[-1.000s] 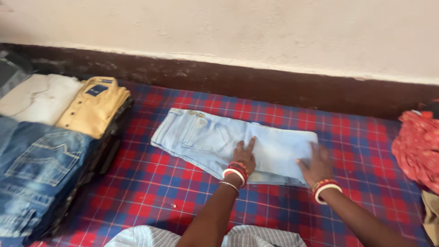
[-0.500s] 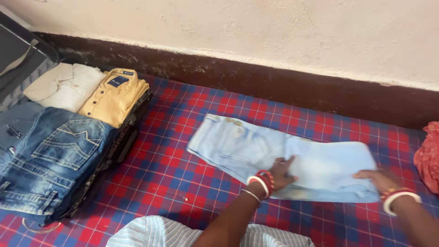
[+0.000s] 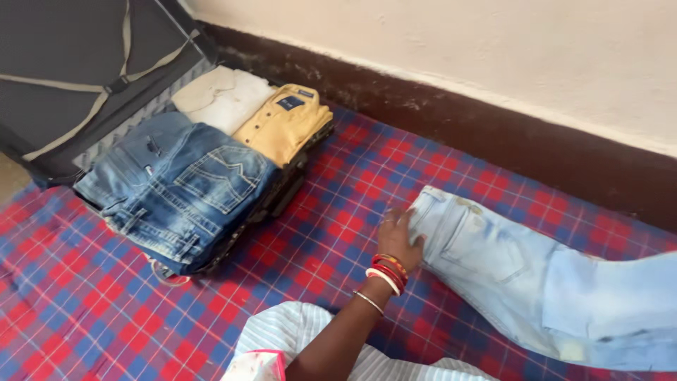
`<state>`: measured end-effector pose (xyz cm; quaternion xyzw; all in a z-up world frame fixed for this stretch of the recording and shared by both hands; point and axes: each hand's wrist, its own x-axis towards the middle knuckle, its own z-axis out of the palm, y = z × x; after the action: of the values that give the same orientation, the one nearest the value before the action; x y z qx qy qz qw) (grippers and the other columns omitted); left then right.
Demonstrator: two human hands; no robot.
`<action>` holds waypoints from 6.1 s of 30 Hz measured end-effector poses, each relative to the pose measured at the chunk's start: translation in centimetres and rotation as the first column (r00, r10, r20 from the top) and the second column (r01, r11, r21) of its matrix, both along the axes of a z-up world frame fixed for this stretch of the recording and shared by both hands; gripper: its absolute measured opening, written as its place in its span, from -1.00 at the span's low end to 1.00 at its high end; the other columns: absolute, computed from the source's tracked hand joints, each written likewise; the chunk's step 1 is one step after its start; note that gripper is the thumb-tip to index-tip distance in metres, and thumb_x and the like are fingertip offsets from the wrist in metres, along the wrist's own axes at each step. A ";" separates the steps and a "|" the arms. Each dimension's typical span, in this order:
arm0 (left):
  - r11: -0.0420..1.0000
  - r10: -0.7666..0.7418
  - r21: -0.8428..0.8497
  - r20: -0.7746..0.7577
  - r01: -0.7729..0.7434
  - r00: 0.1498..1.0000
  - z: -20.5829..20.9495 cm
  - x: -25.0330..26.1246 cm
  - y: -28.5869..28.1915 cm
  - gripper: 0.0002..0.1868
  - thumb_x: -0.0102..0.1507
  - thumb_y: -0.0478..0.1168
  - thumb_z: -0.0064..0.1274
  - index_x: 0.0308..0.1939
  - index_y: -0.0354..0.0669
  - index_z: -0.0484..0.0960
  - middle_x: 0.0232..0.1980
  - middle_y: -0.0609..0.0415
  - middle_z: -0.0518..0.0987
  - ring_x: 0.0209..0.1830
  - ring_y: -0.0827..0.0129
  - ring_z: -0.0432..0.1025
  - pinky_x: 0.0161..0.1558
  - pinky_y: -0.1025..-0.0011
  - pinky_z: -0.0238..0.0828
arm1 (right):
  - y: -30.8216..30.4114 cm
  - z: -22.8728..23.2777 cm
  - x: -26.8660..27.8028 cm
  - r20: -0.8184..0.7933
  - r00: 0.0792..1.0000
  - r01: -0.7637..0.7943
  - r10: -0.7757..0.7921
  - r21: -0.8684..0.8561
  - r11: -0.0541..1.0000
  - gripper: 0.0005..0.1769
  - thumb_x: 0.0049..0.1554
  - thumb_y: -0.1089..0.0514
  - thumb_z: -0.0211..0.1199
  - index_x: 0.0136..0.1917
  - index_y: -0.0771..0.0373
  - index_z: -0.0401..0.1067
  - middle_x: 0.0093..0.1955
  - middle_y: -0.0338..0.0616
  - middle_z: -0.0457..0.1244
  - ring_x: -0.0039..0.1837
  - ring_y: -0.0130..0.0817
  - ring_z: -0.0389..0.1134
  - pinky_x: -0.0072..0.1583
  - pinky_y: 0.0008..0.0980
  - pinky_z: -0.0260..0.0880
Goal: The person folds several pairs of jeans by hand on a bed and places them into an open suitcase.
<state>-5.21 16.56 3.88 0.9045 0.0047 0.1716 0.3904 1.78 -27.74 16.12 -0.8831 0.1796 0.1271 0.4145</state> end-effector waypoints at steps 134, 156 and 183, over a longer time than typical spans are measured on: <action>0.770 0.559 0.537 -0.309 -0.344 0.770 11.1 -2.1 53.4 -0.03 0.22 0.33 0.03 0.60 0.62 -0.17 0.71 0.18 -0.21 0.69 -0.01 -0.25 0.36 -0.63 -0.37 | 85.5 -6.5 -9.3 0.736 0.492 -0.675 0.465 -0.015 0.737 -0.67 0.03 0.29 0.22 0.10 0.20 0.49 0.14 0.08 0.36 0.23 0.08 0.38 0.28 -0.06 0.35; 0.443 0.556 0.666 0.321 -0.600 0.766 6.0 -3.2 53.0 -0.28 0.28 0.07 -0.02 0.43 -0.29 0.42 0.46 -0.25 0.42 0.57 -0.15 0.17 0.48 -0.40 -0.42 | 87.1 -4.5 1.0 0.289 0.297 -0.745 0.910 -0.527 0.410 -0.24 0.28 -0.33 -0.11 0.66 -0.26 -0.21 0.75 -0.30 -0.35 0.73 -0.23 -0.37 0.60 0.19 -0.34; 0.680 0.554 0.648 -0.145 -0.344 0.820 7.6 -7.1 51.7 0.09 0.19 0.53 -0.21 0.63 0.09 -0.13 0.62 -0.35 -0.11 0.64 -0.18 -0.31 0.45 -0.28 -0.61 | 82.2 -4.8 0.1 0.091 0.238 -0.826 0.967 -0.505 0.251 0.08 0.14 -0.52 0.08 0.64 -0.45 -0.54 0.76 -0.14 -0.56 0.74 -0.01 -0.49 0.61 0.04 -0.41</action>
<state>-12.34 68.29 11.49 0.9648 0.2411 0.1022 0.0249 1.86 54.42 11.28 -0.8809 -0.4377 0.1339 0.1201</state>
